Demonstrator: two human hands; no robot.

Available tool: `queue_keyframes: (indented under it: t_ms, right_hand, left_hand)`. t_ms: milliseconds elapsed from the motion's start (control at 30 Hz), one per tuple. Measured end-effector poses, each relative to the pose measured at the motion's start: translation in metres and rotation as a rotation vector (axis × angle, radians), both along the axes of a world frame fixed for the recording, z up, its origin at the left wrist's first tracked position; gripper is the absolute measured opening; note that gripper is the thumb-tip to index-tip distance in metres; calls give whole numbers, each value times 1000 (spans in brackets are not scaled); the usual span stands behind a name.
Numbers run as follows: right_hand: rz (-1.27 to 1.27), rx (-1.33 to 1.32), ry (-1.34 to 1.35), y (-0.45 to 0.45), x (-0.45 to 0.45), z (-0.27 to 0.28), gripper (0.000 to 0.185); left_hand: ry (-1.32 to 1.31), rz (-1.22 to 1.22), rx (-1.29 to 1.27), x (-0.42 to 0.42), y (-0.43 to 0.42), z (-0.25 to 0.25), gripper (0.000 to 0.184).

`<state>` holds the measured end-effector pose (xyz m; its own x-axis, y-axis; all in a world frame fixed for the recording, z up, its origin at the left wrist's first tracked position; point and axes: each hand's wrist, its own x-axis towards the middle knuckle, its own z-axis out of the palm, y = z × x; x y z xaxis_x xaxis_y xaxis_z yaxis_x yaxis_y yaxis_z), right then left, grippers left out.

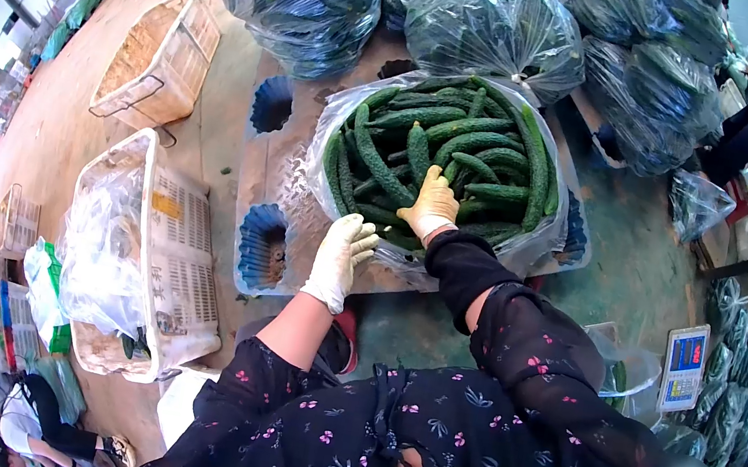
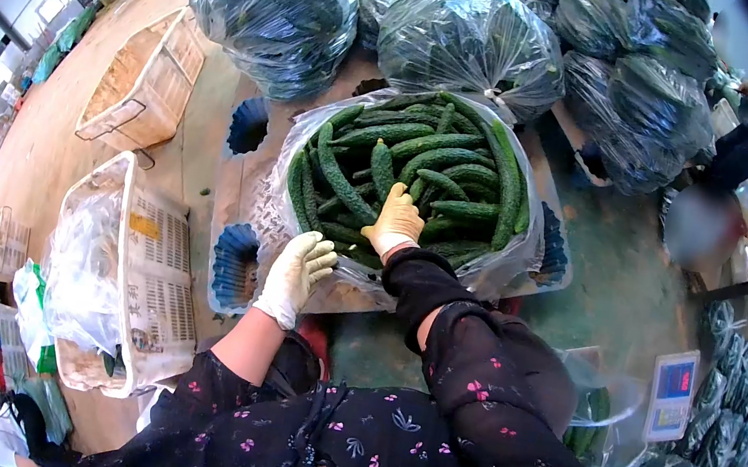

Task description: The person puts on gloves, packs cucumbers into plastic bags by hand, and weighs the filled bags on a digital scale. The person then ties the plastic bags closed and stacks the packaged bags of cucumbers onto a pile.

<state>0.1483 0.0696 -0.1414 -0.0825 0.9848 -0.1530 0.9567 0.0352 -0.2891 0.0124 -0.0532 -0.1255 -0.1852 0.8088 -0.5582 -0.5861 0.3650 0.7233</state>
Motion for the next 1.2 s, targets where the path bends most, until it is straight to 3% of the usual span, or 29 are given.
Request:
queue_keyframes:
  t_ms: [200,300,333,367,433,467,533,600,667,733,800,867,900,933,967,1033,1067,1100,1200]
  right_hand:
    - [32,-112,93,4,9,5,87]
    - [139,7,433,-17,23,-1,76]
    - [250,-80,645,-34,26,23,69]
    - [319,-110,754,-45,28,10,63]
    - [413,-223,1044,-84,24,23,61]
    - [444,-232,839,-100,28,47,74]
    - [557,-10,832,-123,33,50,81]
    - [321,-652,1239,-127,37,66,77]
    - [285,-498,1383,-127,32,48,50]
    - [193,-481,1240,-121,34,56,44]
    - [325,-111,990,-105,35,52,42]
    - [487,9,675,-88,51,55,42]
    - [540,68,661,-74,59,55,40]
    - [224,-424,1095,-70,65,97,38]
    - [390,258,578,-38,83,75,35]
    - [190,491,224,12,122,73,33]
    - [56,489,21,35,143,63,35]
    - [-108,233,-113,52,155,64,48]
    - [-180,170,-283,77,179,22,51]
  left_hand:
    - [-18,-18,50,-5,-6,-1,44]
    - [-38,-10,50,-3,-7,0,49]
    - [-49,-1,45,-2,-8,4,52]
    - [-132,2,56,-2,-9,8,59]
    - [-301,28,130,-1,-8,11,54]
    - [-385,7,230,0,-9,14,52]
    - [-516,-89,202,1,-10,25,42]
    - [-536,-79,234,10,-13,36,42]
    - [-553,-143,210,15,-15,22,46]
    - [-584,-147,158,22,-15,27,46]
    - [-595,-69,114,36,-18,25,44]
    - [-602,-68,123,38,-20,25,42]
    - [-660,-141,148,35,-19,24,41]
    - [-716,-215,176,33,-18,25,40]
    - [-679,-177,151,34,-20,31,38]
    - [-702,-170,126,32,-21,29,37]
    - [-717,-172,126,31,-21,26,38]
    - [-697,-169,123,31,-20,24,39]
    - [-680,-180,127,33,-19,24,39]
